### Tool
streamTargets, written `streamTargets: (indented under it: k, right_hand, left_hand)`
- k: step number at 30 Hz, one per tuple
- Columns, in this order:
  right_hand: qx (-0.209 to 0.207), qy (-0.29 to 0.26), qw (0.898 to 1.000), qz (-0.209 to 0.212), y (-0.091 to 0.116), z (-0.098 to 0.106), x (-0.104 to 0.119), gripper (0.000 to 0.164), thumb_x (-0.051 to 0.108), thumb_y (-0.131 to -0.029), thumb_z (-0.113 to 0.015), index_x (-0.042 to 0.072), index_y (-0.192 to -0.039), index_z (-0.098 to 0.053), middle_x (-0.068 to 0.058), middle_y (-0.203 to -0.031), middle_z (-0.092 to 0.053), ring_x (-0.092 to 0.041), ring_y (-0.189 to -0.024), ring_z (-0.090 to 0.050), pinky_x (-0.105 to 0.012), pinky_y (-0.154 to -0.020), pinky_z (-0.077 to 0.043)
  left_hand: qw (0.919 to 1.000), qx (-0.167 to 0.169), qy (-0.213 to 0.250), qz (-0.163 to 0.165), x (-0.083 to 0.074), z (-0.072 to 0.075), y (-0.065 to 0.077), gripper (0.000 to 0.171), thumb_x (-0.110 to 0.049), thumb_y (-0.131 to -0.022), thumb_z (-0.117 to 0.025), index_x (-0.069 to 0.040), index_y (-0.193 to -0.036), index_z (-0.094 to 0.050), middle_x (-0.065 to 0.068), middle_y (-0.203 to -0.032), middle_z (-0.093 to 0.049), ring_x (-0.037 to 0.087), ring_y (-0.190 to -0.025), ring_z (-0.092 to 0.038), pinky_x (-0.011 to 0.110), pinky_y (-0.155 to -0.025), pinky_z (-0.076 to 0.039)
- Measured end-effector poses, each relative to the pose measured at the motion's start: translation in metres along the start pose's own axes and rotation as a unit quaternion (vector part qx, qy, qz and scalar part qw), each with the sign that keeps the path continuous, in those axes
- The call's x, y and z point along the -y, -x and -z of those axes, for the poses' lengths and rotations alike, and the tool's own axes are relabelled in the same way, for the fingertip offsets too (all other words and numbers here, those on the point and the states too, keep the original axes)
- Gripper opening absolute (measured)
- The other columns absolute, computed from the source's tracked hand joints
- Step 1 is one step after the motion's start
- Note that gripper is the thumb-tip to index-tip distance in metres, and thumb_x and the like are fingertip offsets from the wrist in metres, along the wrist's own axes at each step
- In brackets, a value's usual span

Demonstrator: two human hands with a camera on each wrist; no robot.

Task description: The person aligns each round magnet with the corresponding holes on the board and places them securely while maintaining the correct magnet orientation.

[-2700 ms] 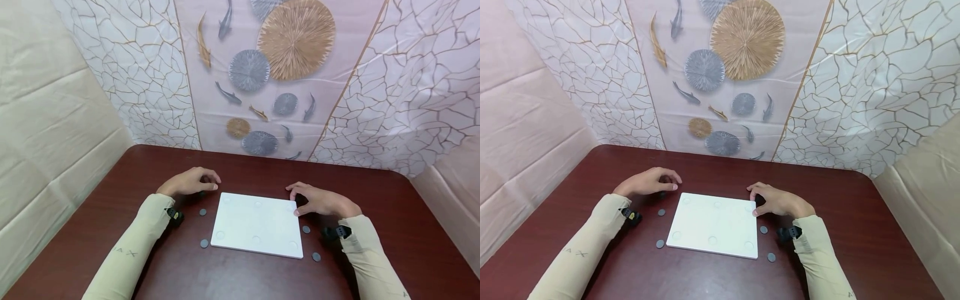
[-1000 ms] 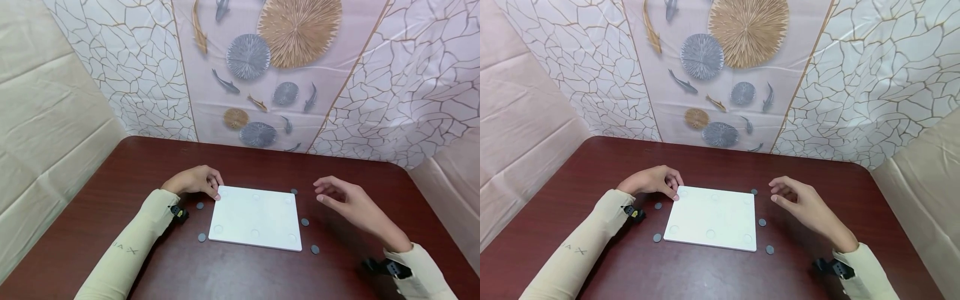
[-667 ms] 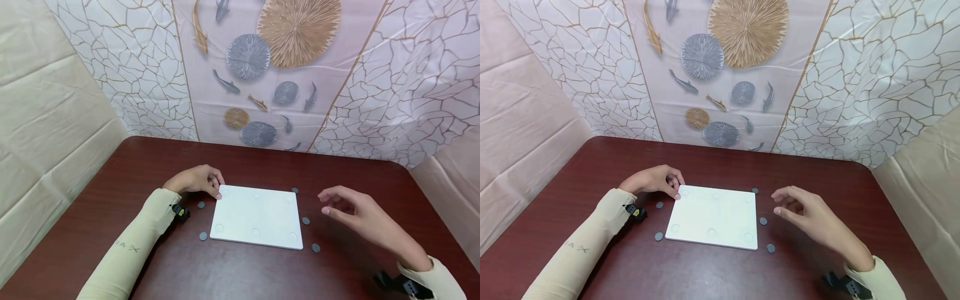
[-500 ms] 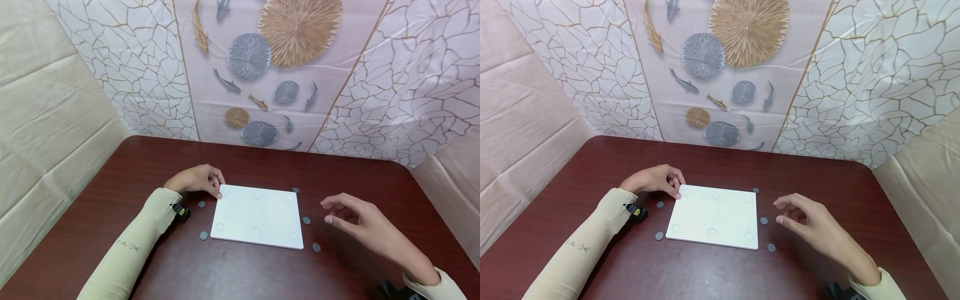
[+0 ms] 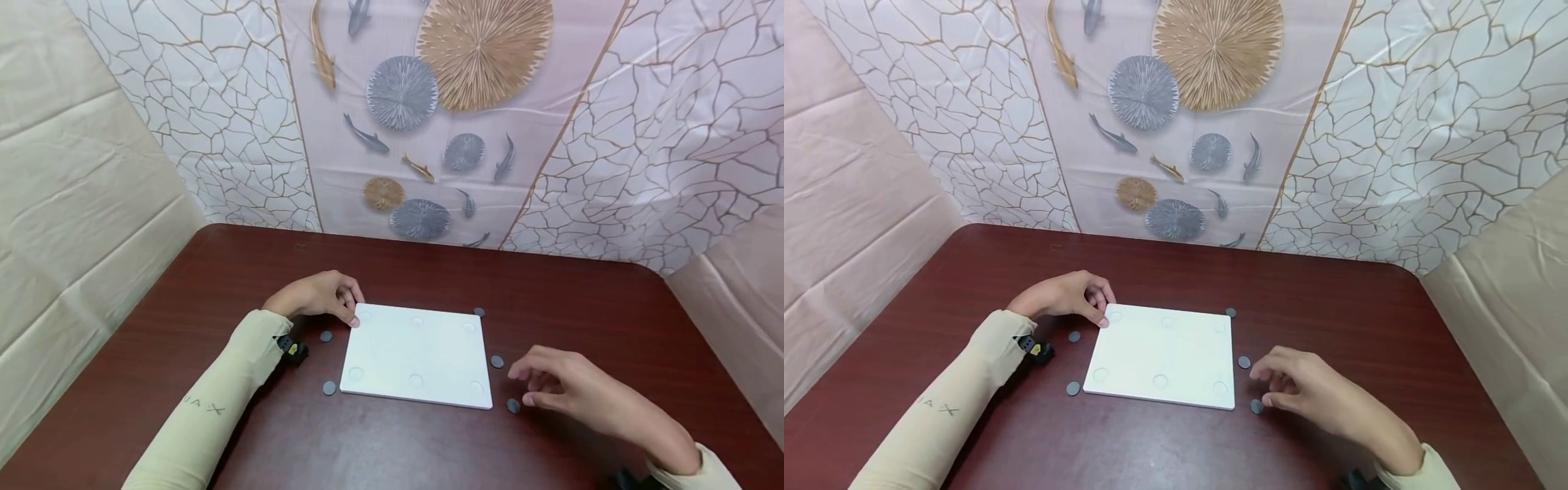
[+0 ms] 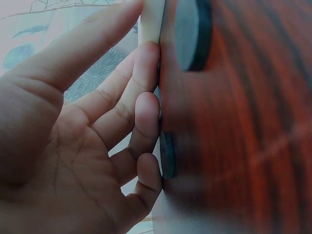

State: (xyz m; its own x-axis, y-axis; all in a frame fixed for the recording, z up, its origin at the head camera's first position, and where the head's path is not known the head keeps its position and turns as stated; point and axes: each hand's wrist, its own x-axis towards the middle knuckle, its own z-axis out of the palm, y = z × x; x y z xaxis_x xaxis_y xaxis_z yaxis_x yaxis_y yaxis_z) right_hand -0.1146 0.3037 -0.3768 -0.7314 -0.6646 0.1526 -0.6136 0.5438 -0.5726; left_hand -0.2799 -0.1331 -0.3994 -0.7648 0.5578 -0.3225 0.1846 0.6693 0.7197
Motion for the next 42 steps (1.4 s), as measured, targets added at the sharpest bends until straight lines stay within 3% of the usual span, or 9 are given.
streamTargets:
  k: [6,13,22,35,42]
  right_hand:
    - [0.049,-0.03,0.998,0.004,-0.002,-0.011,-0.005,0.028,0.003,-0.089,-0.083,0.011,-0.113,-0.071,0.005,-0.099,-0.066,0.001,-0.083,-0.063,-0.025,-0.067,-0.056]
    - [0.076,-0.011,0.997,-0.024,-0.004,-0.016,-0.007,0.027,0.003,-0.086,-0.085,0.012,-0.108,-0.071,0.009,-0.097,-0.063,0.003,-0.081,-0.059,-0.024,-0.066,-0.054]
    - [0.094,0.022,0.995,-0.036,-0.01,-0.017,-0.007,0.027,0.0,-0.085,-0.085,0.02,-0.1,-0.073,0.015,-0.095,-0.062,0.002,-0.083,-0.056,-0.023,-0.067,-0.052]
    - [0.088,0.046,0.995,-0.014,-0.009,-0.023,-0.008,0.029,-0.004,-0.084,-0.084,0.016,-0.095,-0.066,0.013,-0.09,-0.057,0.004,-0.076,-0.053,-0.021,-0.062,-0.05]
    - [0.094,0.095,0.99,-0.044,-0.008,-0.026,0.003,0.032,-0.003,-0.085,-0.084,0.02,-0.093,-0.063,0.014,-0.089,-0.053,0.004,-0.073,-0.05,-0.02,-0.061,-0.047]
  left_hand:
    - [1.0,-0.004,0.002,0.008,0.001,-0.001,0.002,0.032,-0.018,-0.084,-0.092,-0.013,-0.109,-0.073,0.003,-0.093,-0.072,0.018,-0.084,-0.065,0.033,-0.082,-0.053]
    - [1.0,-0.001,0.005,-0.001,0.003,-0.002,0.002,0.032,-0.018,-0.083,-0.092,-0.012,-0.109,-0.073,0.002,-0.092,-0.072,0.017,-0.083,-0.064,0.032,-0.081,-0.052]
    - [0.9999,-0.002,-0.003,-0.015,0.002,0.002,0.004,0.032,-0.017,-0.084,-0.091,-0.01,-0.111,-0.073,0.003,-0.094,-0.072,0.017,-0.086,-0.065,0.032,-0.082,-0.052]
    - [0.9999,0.001,-0.006,-0.012,-0.001,0.001,0.001,0.032,-0.017,-0.084,-0.091,-0.012,-0.11,-0.073,0.002,-0.093,-0.072,0.017,-0.085,-0.065,0.033,-0.083,-0.052]
    - [0.9999,-0.001,-0.012,-0.007,0.001,0.0,-0.002,0.033,-0.019,-0.084,-0.091,-0.012,-0.111,-0.073,0.002,-0.094,-0.072,0.017,-0.085,-0.064,0.033,-0.081,-0.052]
